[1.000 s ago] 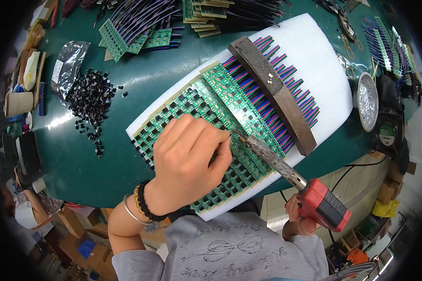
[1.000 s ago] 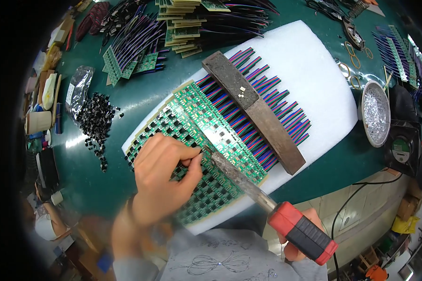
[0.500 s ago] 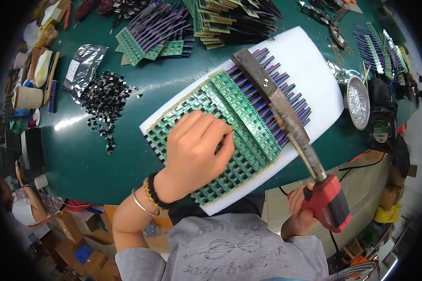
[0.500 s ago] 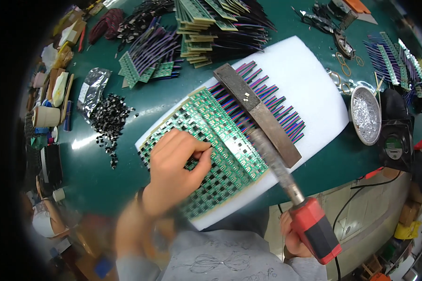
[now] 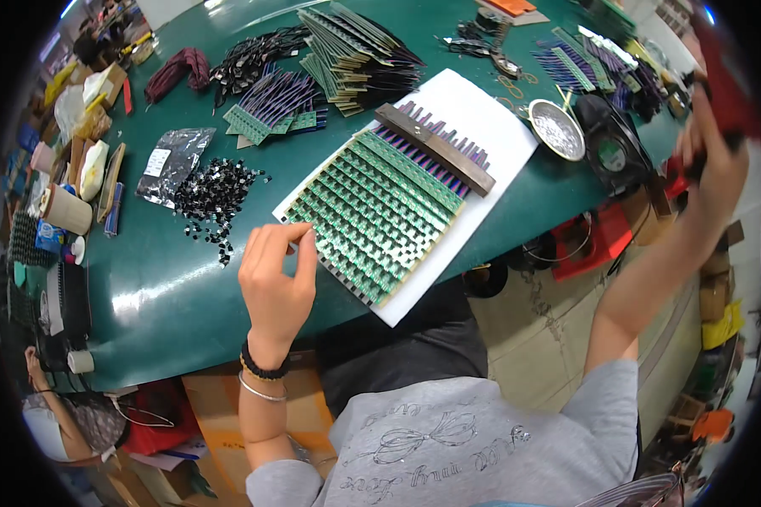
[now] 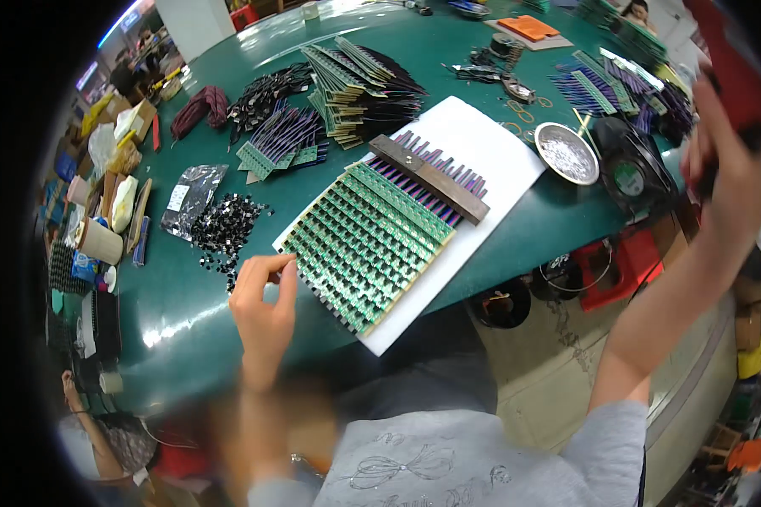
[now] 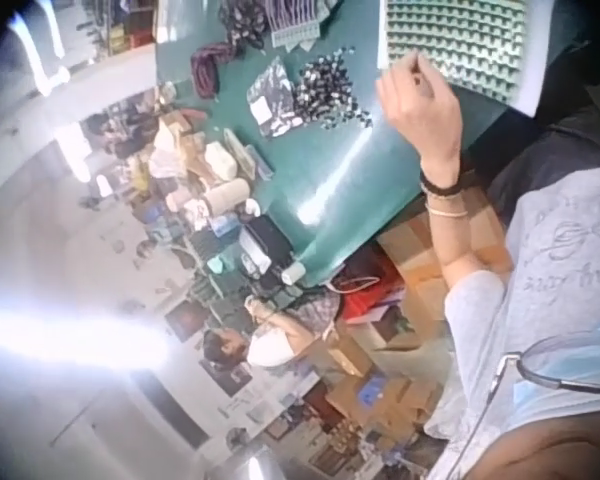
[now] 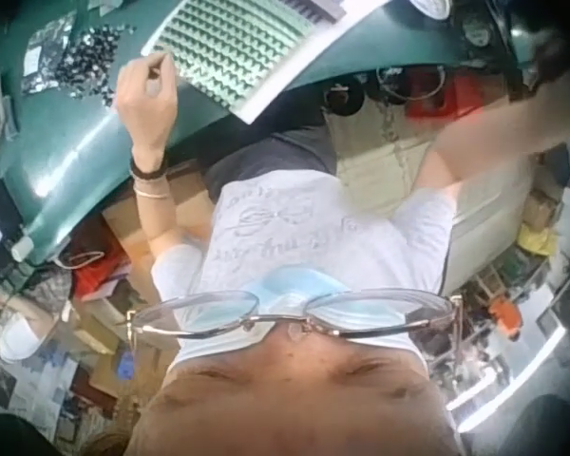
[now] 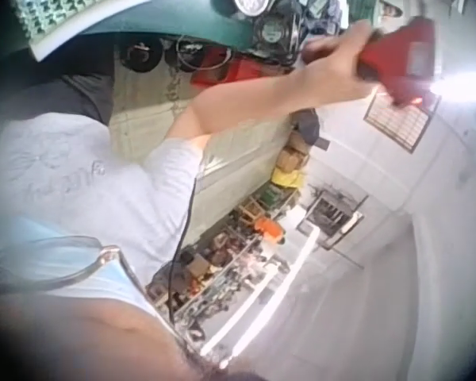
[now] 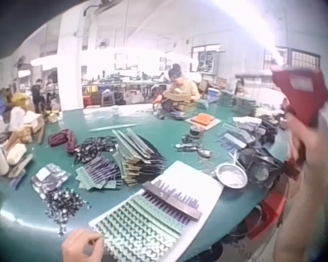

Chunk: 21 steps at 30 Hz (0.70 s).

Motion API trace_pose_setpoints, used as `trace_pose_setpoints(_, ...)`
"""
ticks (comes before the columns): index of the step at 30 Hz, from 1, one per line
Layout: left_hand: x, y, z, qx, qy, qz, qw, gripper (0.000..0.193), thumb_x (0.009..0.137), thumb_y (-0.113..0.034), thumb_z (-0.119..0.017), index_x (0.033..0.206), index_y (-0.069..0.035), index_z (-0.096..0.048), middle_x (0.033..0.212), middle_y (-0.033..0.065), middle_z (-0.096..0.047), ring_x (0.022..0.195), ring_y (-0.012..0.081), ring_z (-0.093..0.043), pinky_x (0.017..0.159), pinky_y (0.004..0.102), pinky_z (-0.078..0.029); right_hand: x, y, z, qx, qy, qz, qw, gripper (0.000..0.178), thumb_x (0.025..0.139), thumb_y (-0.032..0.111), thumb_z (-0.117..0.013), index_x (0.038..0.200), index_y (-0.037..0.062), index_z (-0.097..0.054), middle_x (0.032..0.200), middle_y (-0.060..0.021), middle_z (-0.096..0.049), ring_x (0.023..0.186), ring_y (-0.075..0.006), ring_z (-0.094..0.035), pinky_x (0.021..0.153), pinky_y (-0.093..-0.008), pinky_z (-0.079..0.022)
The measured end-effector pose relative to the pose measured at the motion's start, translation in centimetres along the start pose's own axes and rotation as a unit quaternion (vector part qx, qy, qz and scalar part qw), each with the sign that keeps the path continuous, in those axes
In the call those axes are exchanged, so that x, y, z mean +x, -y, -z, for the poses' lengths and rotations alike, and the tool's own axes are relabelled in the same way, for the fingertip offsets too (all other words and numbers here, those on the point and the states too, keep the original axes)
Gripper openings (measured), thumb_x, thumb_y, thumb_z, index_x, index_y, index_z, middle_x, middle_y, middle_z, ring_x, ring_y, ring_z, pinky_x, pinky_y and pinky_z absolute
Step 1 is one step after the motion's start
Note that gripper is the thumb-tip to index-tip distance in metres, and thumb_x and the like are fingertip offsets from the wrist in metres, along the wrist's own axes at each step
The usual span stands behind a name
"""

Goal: The person assembles circuit boards by picking up electronic components by hand, placing them onto the board, and soldering them in place using a soldering iron.

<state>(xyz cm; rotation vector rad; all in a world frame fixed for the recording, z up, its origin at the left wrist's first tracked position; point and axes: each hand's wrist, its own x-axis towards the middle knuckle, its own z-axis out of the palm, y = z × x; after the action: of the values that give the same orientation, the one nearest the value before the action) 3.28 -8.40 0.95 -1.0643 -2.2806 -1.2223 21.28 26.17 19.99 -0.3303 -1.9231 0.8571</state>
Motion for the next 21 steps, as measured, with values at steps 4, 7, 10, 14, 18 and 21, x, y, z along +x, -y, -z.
trace_pose_setpoints(4,-3.2,-0.7,1.6,-0.031,-0.024,0.014,0.999,0.007,0.083,0.004,-0.068,0.090,0.001,-0.067,0.080,0.0103,-0.064,0.065,0.0229,-0.060,0.061,0.0329,-0.048,3.6,-1.9,-1.1,0.023,-0.025,-0.036,0.999,0.034,0.088,0.029,-0.075,0.066,0.0055,-0.064,0.055,-0.0005,-0.049,0.049,-0.0106,-0.051,0.059,-0.0280,-0.048)
trace_pose_setpoints(7,-5.7,-0.8,1.2,-0.047,0.006,0.064,0.997,0.008,0.083,0.004,-0.067,0.091,0.002,-0.067,0.083,0.0121,-0.066,0.071,0.0250,-0.065,0.066,0.0324,-0.052,1.1,-7.5,-4.2,0.227,0.038,-0.137,0.964,0.034,0.093,0.036,-0.068,0.087,0.0034,-0.065,0.055,-0.0005,-0.049,0.052,-0.0116,-0.052,0.072,-0.0347,-0.053)
trace_pose_setpoints(10,-7.3,-0.4,1.1,-0.058,0.000,0.042,0.997,0.009,0.083,0.005,-0.066,0.092,0.002,-0.067,0.085,0.0133,-0.066,0.073,0.0267,-0.065,0.067,0.0334,-0.052,-2.6,-11.3,-7.8,0.365,0.033,-0.245,0.898,0.042,0.099,0.039,-0.058,0.116,0.0006,-0.057,0.058,-0.0019,-0.052,0.052,-0.0136,-0.051,0.079,-0.0368,-0.052)
trace_pose_setpoints(14,-7.8,-0.1,1.2,-0.058,-0.004,0.057,0.997,0.008,0.083,0.005,-0.066,0.091,0.002,-0.067,0.088,0.0146,-0.067,0.078,0.0294,-0.065,0.069,0.0352,-0.053,-5.0,-16.3,-9.7,0.342,0.066,-0.289,0.892,0.050,0.100,0.043,-0.053,0.122,-0.0020,-0.054,0.059,-0.0044,-0.053,0.057,-0.0158,-0.053,0.066,-0.0271,-0.044)
trace_pose_setpoints(18,-8.0,0.1,0.6,-0.033,-0.026,0.067,0.997,0.011,0.082,0.006,-0.066,0.092,0.002,-0.066,0.090,0.0143,-0.068,0.078,0.0292,-0.066,0.069,0.0346,-0.053,-4.3,-18.5,-12.0,0.344,0.101,-0.288,0.888,0.049,0.100,0.042,-0.054,0.120,-0.0030,-0.056,0.060,-0.0056,-0.054,0.060,-0.0160,-0.054,0.063,-0.0278,-0.042)
trace_pose_setpoints(21,-7.7,-0.4,0.4,-0.017,-0.034,0.089,0.995,0.011,0.082,0.007,-0.066,0.093,0.002,-0.066,0.090,0.0144,-0.068,0.078,0.0279,-0.066,0.067,0.0338,-0.053,-2.7,-19.3,-13.6,0.327,0.099,-0.269,0.900,0.048,0.100,0.041,-0.055,0.120,-0.0026,-0.058,0.061,-0.0055,-0.055,0.061,-0.0140,-0.055,0.064,-0.0267,-0.042)
